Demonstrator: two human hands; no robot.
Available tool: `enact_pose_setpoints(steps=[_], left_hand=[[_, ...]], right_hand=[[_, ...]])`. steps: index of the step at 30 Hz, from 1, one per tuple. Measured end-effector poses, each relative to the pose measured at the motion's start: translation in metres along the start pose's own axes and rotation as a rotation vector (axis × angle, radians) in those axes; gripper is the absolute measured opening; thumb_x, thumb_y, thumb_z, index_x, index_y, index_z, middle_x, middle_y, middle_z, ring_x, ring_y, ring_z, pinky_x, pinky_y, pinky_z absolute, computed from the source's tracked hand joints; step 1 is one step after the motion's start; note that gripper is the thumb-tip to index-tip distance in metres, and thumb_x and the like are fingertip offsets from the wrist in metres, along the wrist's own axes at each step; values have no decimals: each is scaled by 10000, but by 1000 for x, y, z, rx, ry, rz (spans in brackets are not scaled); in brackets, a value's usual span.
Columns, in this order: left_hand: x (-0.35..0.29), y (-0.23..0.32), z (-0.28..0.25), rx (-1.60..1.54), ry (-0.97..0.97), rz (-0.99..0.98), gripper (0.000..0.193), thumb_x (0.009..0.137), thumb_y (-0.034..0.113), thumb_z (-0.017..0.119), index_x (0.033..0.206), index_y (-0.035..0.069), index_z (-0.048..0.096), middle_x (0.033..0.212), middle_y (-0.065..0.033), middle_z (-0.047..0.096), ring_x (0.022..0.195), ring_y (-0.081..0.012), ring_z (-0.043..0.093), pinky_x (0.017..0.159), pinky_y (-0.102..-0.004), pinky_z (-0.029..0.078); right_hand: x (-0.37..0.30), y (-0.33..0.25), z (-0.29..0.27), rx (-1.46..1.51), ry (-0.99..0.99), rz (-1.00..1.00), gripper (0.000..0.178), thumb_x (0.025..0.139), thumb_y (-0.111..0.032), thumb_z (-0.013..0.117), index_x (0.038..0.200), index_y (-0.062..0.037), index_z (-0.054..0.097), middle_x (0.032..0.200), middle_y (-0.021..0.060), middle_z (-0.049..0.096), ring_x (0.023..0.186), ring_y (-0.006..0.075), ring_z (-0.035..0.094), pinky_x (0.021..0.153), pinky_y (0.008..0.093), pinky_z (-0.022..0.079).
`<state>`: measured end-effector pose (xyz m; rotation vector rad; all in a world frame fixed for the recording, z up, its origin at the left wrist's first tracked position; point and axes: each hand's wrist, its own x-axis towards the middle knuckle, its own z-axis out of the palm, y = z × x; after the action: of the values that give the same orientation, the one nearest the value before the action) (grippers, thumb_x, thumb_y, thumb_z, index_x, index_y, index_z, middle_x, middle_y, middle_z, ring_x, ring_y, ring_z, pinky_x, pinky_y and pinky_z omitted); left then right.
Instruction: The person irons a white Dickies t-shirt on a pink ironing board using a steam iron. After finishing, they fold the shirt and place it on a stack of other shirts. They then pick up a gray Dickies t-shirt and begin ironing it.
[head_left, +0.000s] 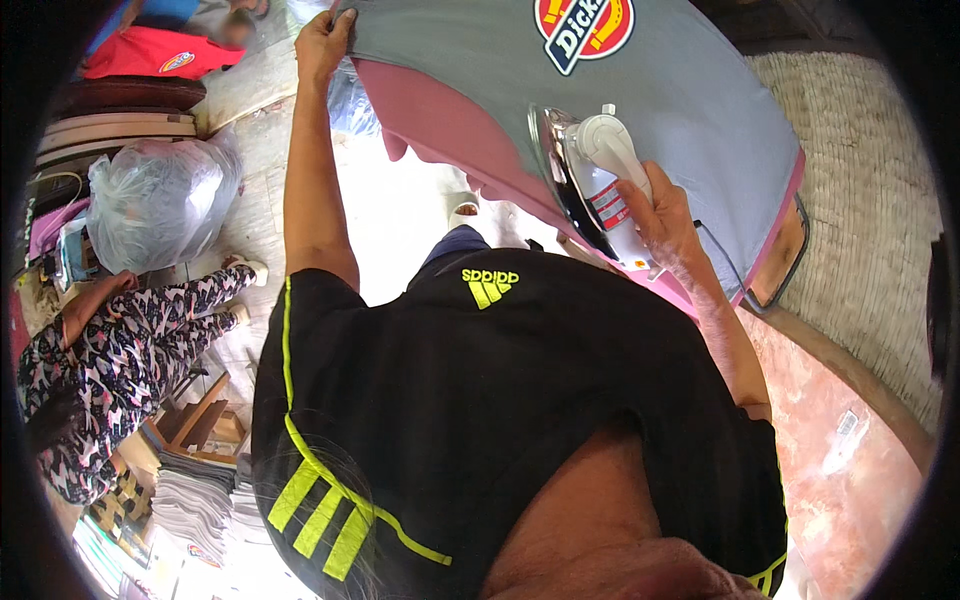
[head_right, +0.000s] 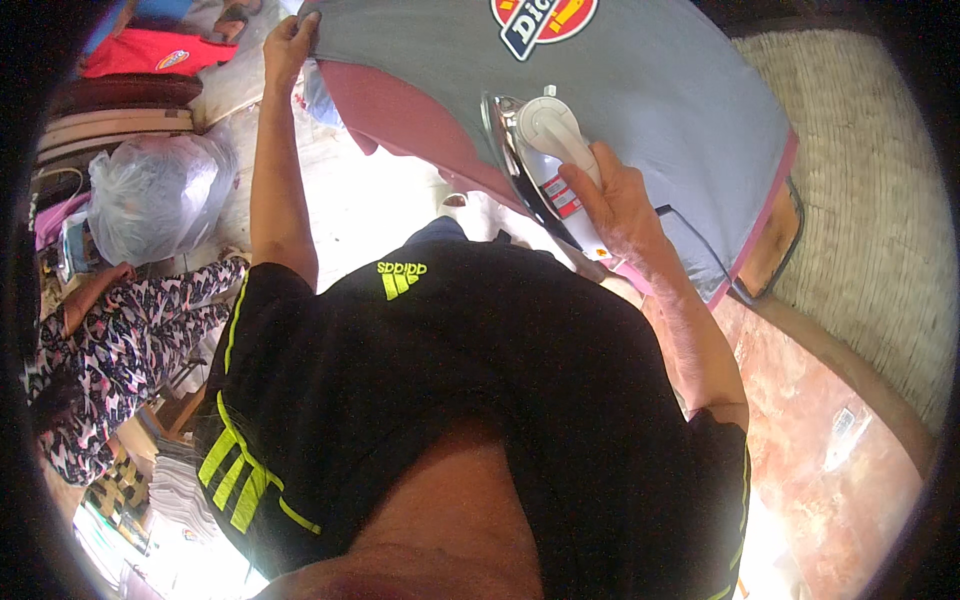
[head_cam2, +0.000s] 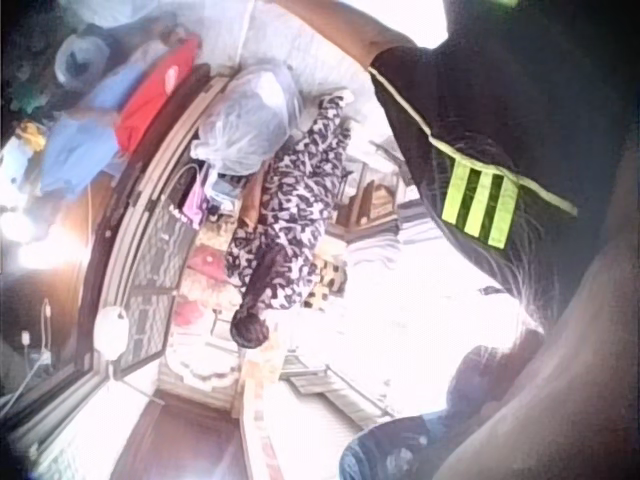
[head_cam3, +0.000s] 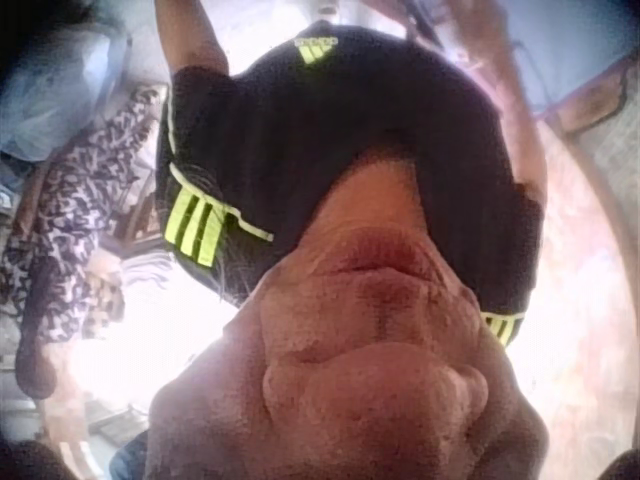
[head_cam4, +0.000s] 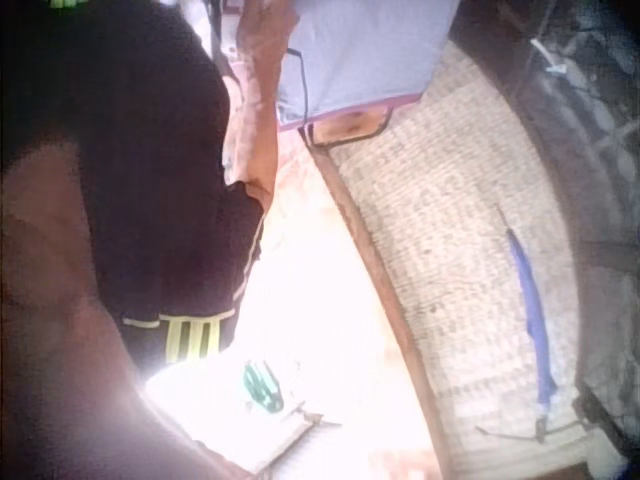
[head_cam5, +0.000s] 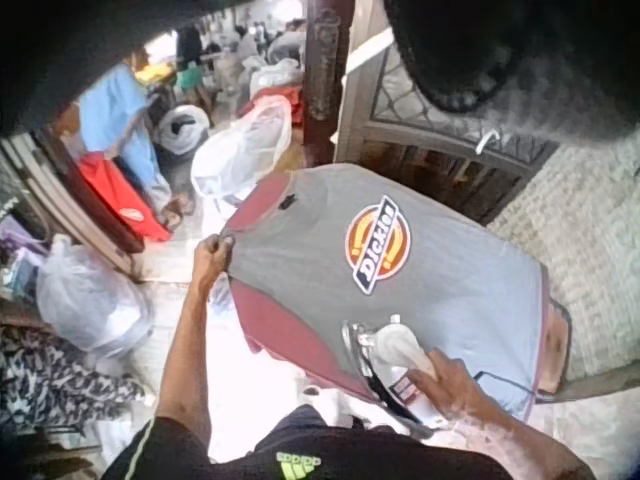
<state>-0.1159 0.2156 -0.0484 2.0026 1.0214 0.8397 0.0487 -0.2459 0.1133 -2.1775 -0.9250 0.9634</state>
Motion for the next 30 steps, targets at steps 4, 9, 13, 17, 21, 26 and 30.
enact_pose_setpoints(steps=[4,9,13,17,21,26,30], left_hand=[[3,-10,8,-78,-25,-90,404,881,390,706,855,-13,697,686,-75,648,636,-126,553,620,-309,460],[-2,-14,11,-226,-26,-98,363,867,345,735,812,-11,685,640,-35,603,606,-108,513,577,-299,437],[-7,-16,11,-335,-83,-161,303,900,303,744,872,4,703,727,24,629,629,-62,514,569,-236,396],[-14,-8,8,-484,-45,-146,260,877,264,763,828,13,715,692,16,625,623,-59,515,558,-246,410],[-18,-8,-13,-529,-119,-200,239,923,231,720,1027,17,709,806,19,661,706,-60,554,622,-218,428],[-27,-7,-29,-518,-112,-160,364,1032,337,517,1069,23,696,822,8,638,747,-79,548,679,-240,441],[-27,-24,-26,-661,-115,-220,352,1038,319,507,1075,24,696,840,-2,645,759,-87,559,706,-248,461]], right_hand=[[30,-20,18,-126,-22,-167,404,1002,-388,545,1052,13,569,887,255,686,773,351,708,699,423,524],[82,-63,42,-164,-61,-209,432,1000,-393,532,1063,35,538,888,277,674,791,407,693,716,454,516],[128,-88,60,-219,-57,-364,401,992,-381,557,994,19,537,848,273,660,751,365,686,669,424,501],[165,-111,77,-198,-118,-463,451,986,-401,544,1051,45,557,835,303,656,768,470,657,706,482,507],[191,-129,88,-188,-131,-601,470,981,-412,557,975,58,562,830,321,642,770,464,649,700,485,492],[205,-135,95,-235,-130,-559,434,986,-393,554,1015,40,581,829,217,667,711,254,654,678,367,498],[207,-142,99,-222,-116,-550,445,988,-405,543,1044,34,590,857,215,675,738,254,659,701,371,500]])
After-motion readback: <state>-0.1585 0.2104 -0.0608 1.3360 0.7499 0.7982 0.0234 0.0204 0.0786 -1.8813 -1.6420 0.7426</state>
